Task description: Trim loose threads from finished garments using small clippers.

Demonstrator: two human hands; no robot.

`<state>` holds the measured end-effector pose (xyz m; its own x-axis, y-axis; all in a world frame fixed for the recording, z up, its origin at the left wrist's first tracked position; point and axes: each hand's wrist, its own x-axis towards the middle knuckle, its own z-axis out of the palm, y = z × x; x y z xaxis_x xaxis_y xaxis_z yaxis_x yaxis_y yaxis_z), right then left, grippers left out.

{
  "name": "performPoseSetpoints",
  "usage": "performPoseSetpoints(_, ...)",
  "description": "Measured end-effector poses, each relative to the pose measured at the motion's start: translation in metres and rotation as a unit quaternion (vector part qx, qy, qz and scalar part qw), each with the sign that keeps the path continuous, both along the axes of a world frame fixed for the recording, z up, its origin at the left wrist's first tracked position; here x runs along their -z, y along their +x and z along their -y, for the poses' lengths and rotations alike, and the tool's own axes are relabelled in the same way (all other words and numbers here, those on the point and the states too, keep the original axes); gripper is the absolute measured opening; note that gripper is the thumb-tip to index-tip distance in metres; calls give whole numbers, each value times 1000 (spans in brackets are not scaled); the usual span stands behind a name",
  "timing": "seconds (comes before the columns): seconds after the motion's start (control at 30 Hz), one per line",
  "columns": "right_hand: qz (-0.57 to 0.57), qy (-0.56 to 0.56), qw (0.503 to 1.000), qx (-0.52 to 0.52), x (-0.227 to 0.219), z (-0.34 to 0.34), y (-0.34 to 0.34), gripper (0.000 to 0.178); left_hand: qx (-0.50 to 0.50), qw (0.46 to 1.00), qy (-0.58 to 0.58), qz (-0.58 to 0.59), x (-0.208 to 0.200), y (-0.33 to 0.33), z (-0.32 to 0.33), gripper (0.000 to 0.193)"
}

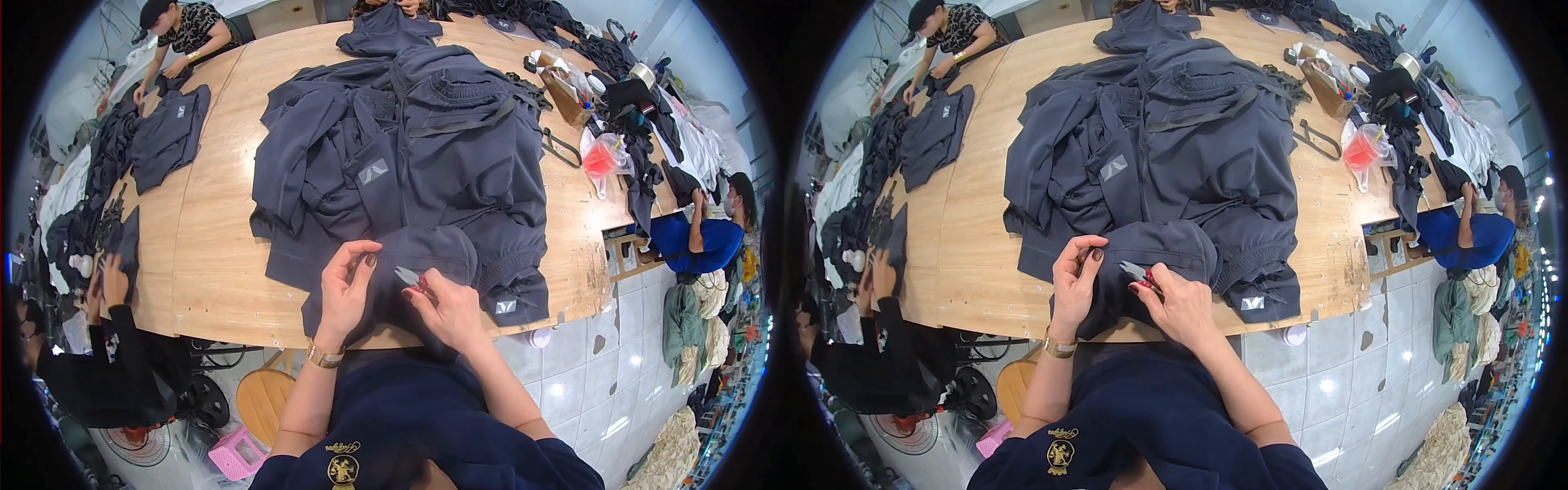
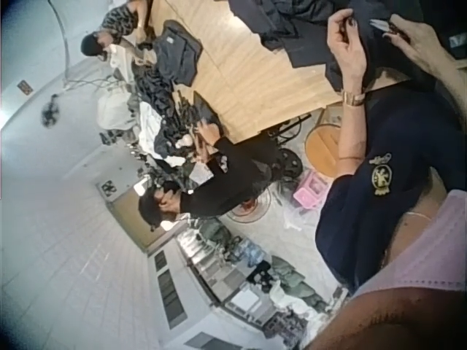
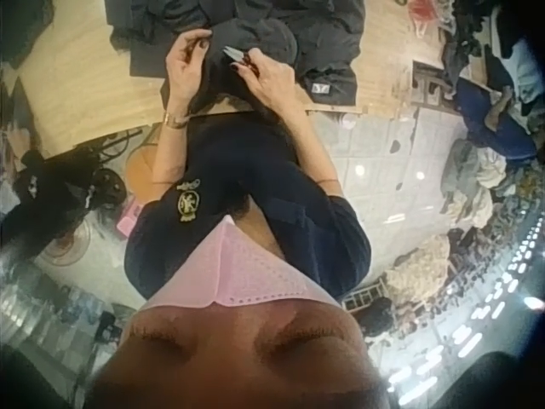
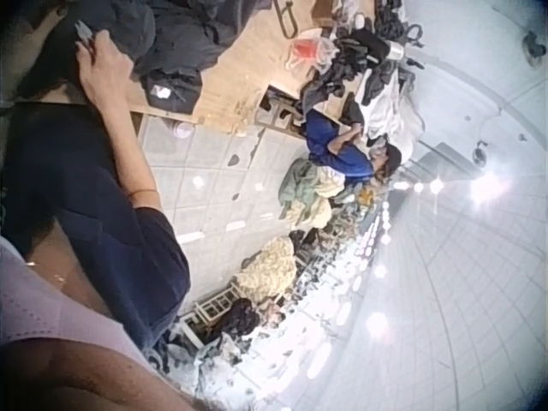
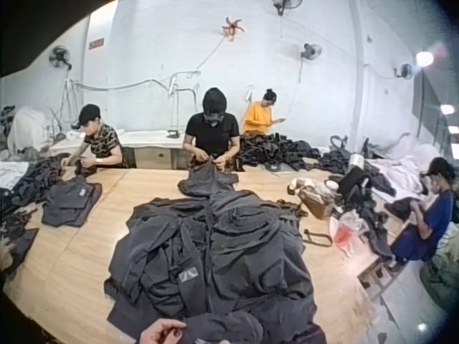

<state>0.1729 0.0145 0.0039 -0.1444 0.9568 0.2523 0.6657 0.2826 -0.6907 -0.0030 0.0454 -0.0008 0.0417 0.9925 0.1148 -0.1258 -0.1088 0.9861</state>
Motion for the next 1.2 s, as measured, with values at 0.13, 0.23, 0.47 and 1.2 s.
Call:
performPoseSetpoints(0.13, 24, 8, 1000, -10, -6, 2, -3, 31, -11, 999, 12, -28, -3, 2, 3, 15)
performPoseSetpoints(0.23, 30, 11, 999, -11, -5, 2, -2, 31, -19, 998, 12, -62, -11, 5, 5, 17)
performPoseSetpoints(0.47, 22, 15, 1000, -13, -8, 0, -1, 31, -36, 993, 33, -108, -7, 2, 6, 22)
performPoseSetpoints(1.2, -529, -203, 823, 29, 56, -32, 44, 24, 75, 846, 224, -479, -3, 17, -12, 54)
